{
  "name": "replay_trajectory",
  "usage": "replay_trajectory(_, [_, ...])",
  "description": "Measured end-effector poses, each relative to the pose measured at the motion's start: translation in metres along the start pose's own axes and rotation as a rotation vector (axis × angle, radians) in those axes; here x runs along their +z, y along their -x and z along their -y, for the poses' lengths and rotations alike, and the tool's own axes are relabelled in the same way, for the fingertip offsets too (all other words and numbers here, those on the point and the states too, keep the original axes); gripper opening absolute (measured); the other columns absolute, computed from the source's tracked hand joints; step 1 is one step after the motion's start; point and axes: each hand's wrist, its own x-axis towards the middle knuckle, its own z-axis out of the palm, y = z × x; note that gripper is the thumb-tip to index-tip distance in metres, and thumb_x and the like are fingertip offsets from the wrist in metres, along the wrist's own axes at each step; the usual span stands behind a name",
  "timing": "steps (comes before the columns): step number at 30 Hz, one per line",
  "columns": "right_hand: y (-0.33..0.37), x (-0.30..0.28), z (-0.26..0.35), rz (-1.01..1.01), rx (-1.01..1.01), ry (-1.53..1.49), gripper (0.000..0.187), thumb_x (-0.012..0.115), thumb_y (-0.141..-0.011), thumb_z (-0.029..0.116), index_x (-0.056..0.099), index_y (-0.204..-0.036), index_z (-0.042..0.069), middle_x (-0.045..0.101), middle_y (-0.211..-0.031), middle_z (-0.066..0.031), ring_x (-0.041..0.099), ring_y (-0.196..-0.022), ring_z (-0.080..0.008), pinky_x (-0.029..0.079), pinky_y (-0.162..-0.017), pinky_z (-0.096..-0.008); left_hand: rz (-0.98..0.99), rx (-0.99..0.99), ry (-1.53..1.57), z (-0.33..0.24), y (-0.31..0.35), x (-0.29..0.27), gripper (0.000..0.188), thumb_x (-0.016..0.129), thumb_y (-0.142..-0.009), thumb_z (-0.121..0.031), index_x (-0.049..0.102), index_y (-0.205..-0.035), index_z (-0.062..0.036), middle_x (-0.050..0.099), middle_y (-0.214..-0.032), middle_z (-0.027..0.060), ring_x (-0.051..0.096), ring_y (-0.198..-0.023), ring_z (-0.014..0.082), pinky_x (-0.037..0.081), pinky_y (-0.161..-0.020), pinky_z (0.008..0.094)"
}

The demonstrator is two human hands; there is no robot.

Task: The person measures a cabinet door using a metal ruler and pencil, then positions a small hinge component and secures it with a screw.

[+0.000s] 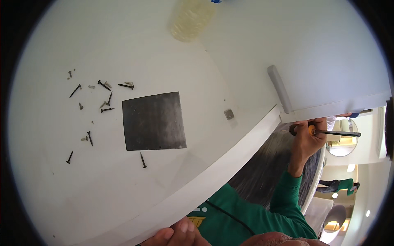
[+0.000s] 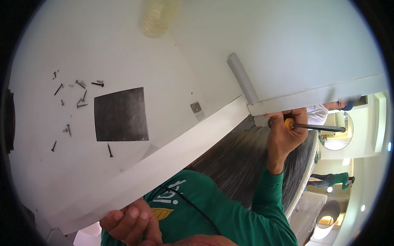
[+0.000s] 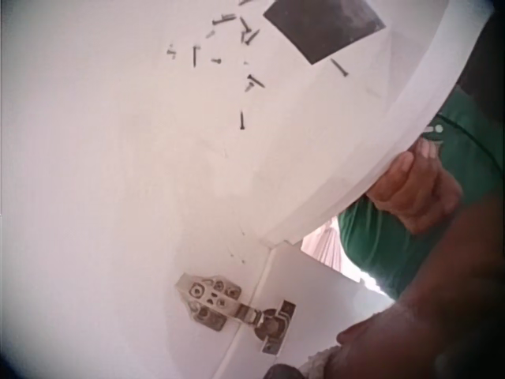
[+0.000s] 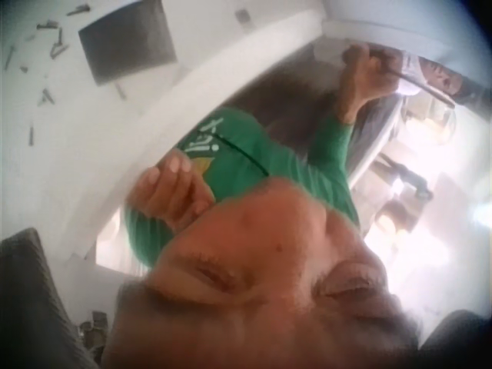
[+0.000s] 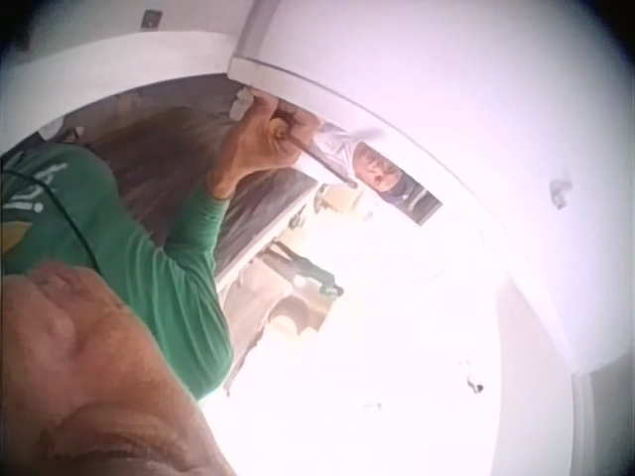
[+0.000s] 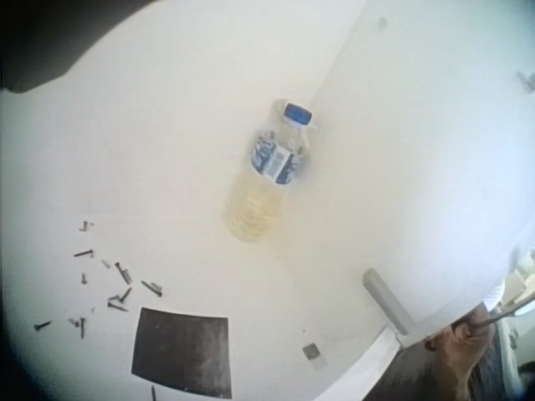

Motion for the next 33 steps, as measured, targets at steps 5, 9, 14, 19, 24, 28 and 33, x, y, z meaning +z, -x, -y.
replay_trajectory(5, [0.001, 0.002, -0.002, -0.007, 0.006, -0.001, 0.016, 0.068, -0.09, -0.009, 0.06, -0.088, 0.005, 0.062, -0.074, 0.0017, 0.049, -0.059, -0.0012, 0.037, -0.053, -0.0157, 0.02, 0.235, -0.138, 0.013, 0.006, -0.001, 0.034, 0.035, -0.113, -0.025, 0.047, -0.138, -0.0064, 0.058, -0.088, -0.0037, 0.064, -0.087, 0.0093, 0.052, -0.087, 0.035])
replay_trajectory(9, [0.002, 0.003, -0.004, -0.003, -0.014, 0.028, 0.013, 0.064, -0.091, -0.006, 0.06, -0.088, 0.005, 0.06, -0.074, 0.0014, 0.048, -0.059, -0.0018, 0.039, -0.054, -0.0159, 0.043, 0.25, -0.148, 0.019, 0.001, 0.0, 0.032, 0.038, -0.112, -0.025, 0.048, -0.135, -0.005, 0.058, -0.09, -0.0032, 0.064, -0.089, 0.0106, 0.052, -0.088, 0.0361])
replay_trajectory(14, [0.004, 0.003, -0.006, -0.008, 0.016, 0.029, 0.011, 0.065, -0.092, -0.004, 0.06, -0.089, 0.005, 0.061, -0.072, -0.0002, 0.051, -0.058, -0.0028, 0.041, -0.054, -0.0177, -0.036, 0.395, -0.079, 0.032, 0.003, 0.01, 0.022, 0.042, -0.111, -0.021, 0.052, -0.124, -0.0067, 0.058, -0.089, -0.0026, 0.065, -0.089, 0.0138, 0.052, -0.09, 0.0375])
replay_trajectory(19, [0.011, 0.004, -0.012, -0.015, 0.043, -0.02, 0.017, 0.069, -0.089, -0.01, 0.061, -0.084, 0.004, 0.06, -0.075, 0.0015, 0.051, -0.059, -0.0014, 0.038, -0.052, -0.0167, 0.081, 0.04, 0.081, 0.007, -0.009, 0.0, 0.017, 0.042, -0.11, -0.017, 0.054, -0.117, -0.0077, 0.058, -0.09, -0.0005, 0.065, -0.09, 0.0152, 0.054, -0.087, 0.0399])
replay_trajectory(24, [0.019, 0.005, -0.017, 0.031, 0.061, 0.001, 0.017, 0.08, -0.087, 0.0, 0.064, -0.088, 0.002, 0.062, -0.083, 0.002, 0.053, -0.071, -0.0067, 0.042, -0.065, -0.0217, -0.021, 0.103, 0.105, 0.016, 0.004, 0.001, 0.028, 0.035, -0.113, -0.037, 0.05, -0.124, -0.0167, 0.055, -0.066, -0.0058, 0.061, -0.076, 0.0132, 0.05, -0.088, 0.0389])
replay_trajectory(28, [0.035, -0.004, -0.021, 0.059, 0.165, -0.077, 0.02, 0.081, -0.091, 0.008, 0.062, -0.086, 0.004, 0.057, -0.077, 0.0037, 0.049, -0.069, -0.0048, 0.039, -0.062, -0.0209, -0.063, 0.148, 0.067, 0.024, 0.018, 0.004, 0.021, 0.052, -0.105, -0.029, 0.054, -0.118, -0.0138, 0.057, -0.066, -0.0057, 0.061, -0.073, 0.0136, 0.049, -0.085, 0.0365])
replay_trajectory(33, [0.064, -0.031, -0.039, 0.115, 0.27, -0.324, 0.021, 0.08, -0.092, 0.011, 0.061, -0.084, 0.004, 0.055, -0.073, 0.0046, 0.046, -0.067, -0.0038, 0.035, -0.059, -0.0213, 0.131, 0.047, -0.034, 0.011, 0.004, -0.001, 0.021, 0.042, -0.096, -0.004, 0.055, -0.113, -0.0032, 0.059, -0.071, 0.0085, 0.057, -0.078, 0.0234, 0.051, -0.086, 0.0446])
